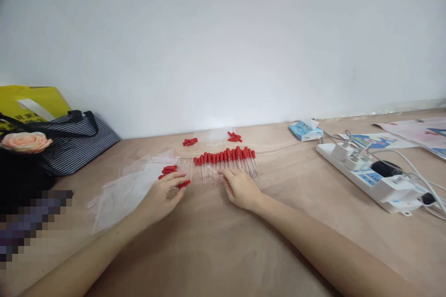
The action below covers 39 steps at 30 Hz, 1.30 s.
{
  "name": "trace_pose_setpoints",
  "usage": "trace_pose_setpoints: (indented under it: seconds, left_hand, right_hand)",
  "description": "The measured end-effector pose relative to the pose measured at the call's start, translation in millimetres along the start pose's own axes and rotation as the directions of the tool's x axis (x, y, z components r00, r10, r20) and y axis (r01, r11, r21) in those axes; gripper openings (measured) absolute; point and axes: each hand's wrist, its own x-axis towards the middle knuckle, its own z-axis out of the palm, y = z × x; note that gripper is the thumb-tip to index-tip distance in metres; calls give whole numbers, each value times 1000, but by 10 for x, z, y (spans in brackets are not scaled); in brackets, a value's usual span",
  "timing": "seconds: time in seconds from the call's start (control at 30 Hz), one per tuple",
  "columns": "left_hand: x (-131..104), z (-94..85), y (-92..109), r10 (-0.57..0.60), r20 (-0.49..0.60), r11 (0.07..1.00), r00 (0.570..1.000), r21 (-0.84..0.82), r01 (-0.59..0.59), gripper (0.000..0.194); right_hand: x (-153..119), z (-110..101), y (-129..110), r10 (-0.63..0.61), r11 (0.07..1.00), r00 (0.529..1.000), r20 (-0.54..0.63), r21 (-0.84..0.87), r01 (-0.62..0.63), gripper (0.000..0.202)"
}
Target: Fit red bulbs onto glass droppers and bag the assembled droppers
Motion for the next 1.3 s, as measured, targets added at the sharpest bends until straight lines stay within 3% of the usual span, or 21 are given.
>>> trace_pose_setpoints:
  seconds: [0.1, 0.2, 0.33, 0.53, 0.77, 1.0, 1.3]
  left_hand:
    - [-76, 175, 140, 122, -29, 992, 992, -29, -123, 18]
    - [-121, 248, 209, 135, -24, 986, 991, -96, -136, 14]
    - [-131, 257, 238, 133, -1, 980, 991, -148, -131, 10]
    - [-115, 250, 225, 96, -22, 993, 995, -68, -98, 11]
    - [-113, 301, 160, 155, -30, 979, 987, -131, -158, 20]
    - [-113, 299, 176, 200, -47, 971, 979, -127, -204, 20]
    - [-150, 323, 160, 325, -81, 945, 942, -11, -327, 21]
  right_hand:
    - [-124, 25, 61, 4, 1000, 999, -39, 16, -4, 21]
    - [-151, 68, 45, 49, 997, 997, -58, 67, -45, 17]
    - [-166, 102, -44, 19, 997, 1000, 8, 78, -20, 18]
    - [-193, 91, -129, -63, 998, 994, 89, 4, 63, 21]
    - [-196, 100, -141, -109, 990, 993, 52, -83, 113, 25]
    - [-202, 104, -185, -131, 989, 989, 69, -64, 136, 24]
    - [-206, 92, -224, -239, 958, 970, 42, -151, 243, 30]
